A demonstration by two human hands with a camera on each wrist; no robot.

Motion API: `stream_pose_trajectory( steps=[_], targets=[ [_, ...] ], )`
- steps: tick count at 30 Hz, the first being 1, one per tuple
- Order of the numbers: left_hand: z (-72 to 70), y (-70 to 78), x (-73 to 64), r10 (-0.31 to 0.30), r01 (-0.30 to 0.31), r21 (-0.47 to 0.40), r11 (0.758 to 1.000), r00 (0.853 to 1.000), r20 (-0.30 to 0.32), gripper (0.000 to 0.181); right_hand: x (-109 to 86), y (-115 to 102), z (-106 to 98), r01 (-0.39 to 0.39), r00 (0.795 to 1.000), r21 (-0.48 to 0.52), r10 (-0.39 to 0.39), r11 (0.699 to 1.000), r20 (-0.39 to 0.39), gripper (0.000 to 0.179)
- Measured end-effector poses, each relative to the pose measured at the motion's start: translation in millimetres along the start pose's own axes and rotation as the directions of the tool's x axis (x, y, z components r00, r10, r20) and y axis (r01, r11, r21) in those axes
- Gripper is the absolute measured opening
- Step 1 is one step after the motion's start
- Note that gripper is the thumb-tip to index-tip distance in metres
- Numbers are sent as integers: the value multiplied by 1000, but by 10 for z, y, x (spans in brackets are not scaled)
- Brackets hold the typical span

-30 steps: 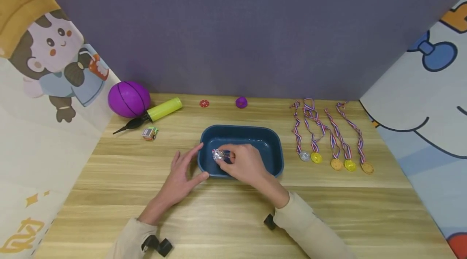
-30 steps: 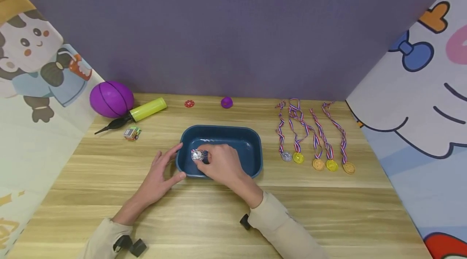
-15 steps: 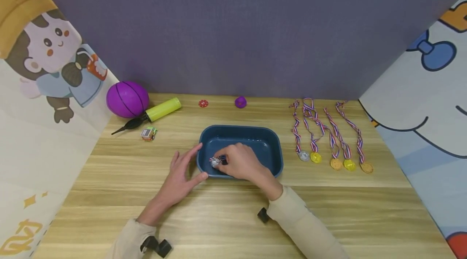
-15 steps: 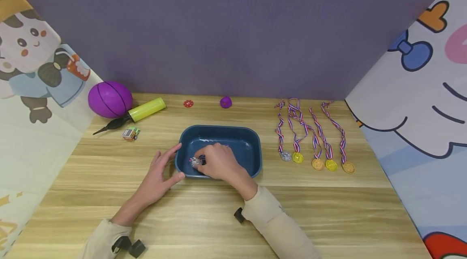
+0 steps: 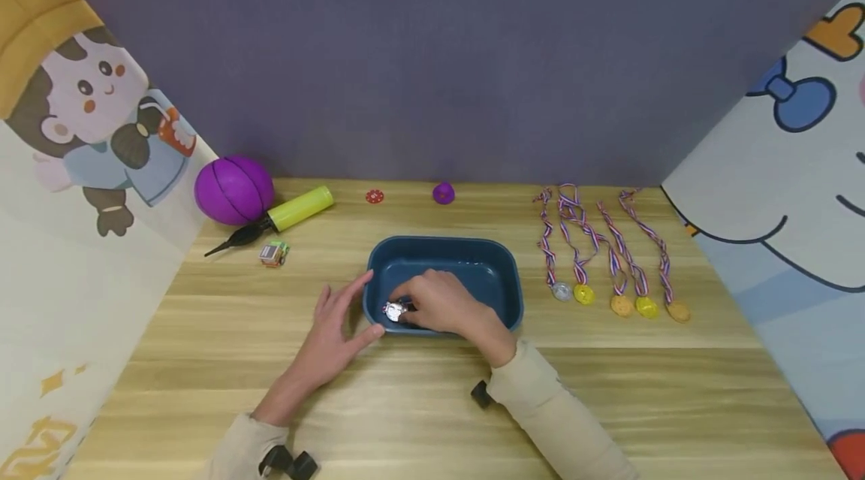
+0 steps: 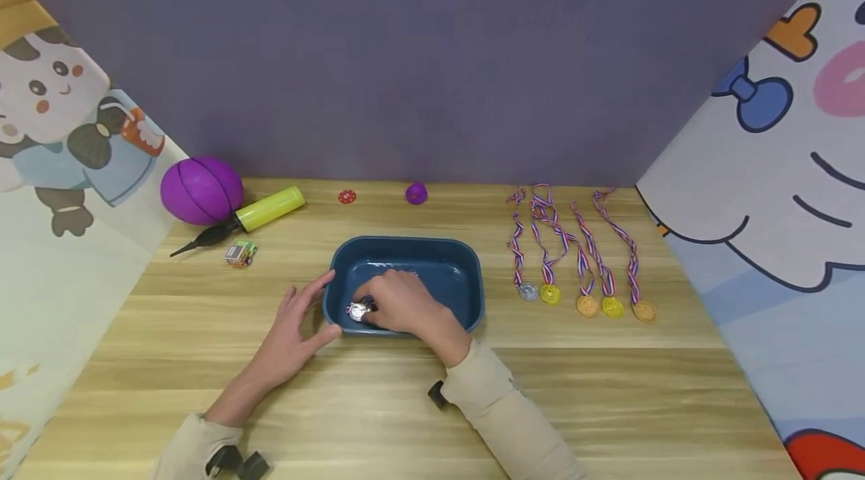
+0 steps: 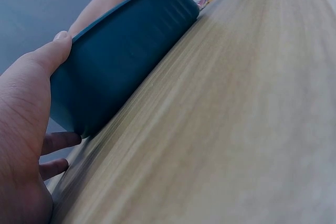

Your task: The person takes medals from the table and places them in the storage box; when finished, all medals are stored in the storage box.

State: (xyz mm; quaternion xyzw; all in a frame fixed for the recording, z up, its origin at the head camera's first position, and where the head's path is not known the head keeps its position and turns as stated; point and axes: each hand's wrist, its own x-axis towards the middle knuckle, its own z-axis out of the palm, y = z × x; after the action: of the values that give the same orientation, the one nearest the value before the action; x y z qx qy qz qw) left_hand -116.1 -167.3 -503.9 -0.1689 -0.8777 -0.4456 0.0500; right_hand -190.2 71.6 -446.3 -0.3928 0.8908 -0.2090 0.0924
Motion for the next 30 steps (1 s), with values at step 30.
stream_pose_trajectory(
  steps=[30],
  targets=[
    [26,-48,-20,16,-15,7,1000,1000,-24,86,-370,-1,-199,-46,972,64,59,997,-227,30]
  ],
)
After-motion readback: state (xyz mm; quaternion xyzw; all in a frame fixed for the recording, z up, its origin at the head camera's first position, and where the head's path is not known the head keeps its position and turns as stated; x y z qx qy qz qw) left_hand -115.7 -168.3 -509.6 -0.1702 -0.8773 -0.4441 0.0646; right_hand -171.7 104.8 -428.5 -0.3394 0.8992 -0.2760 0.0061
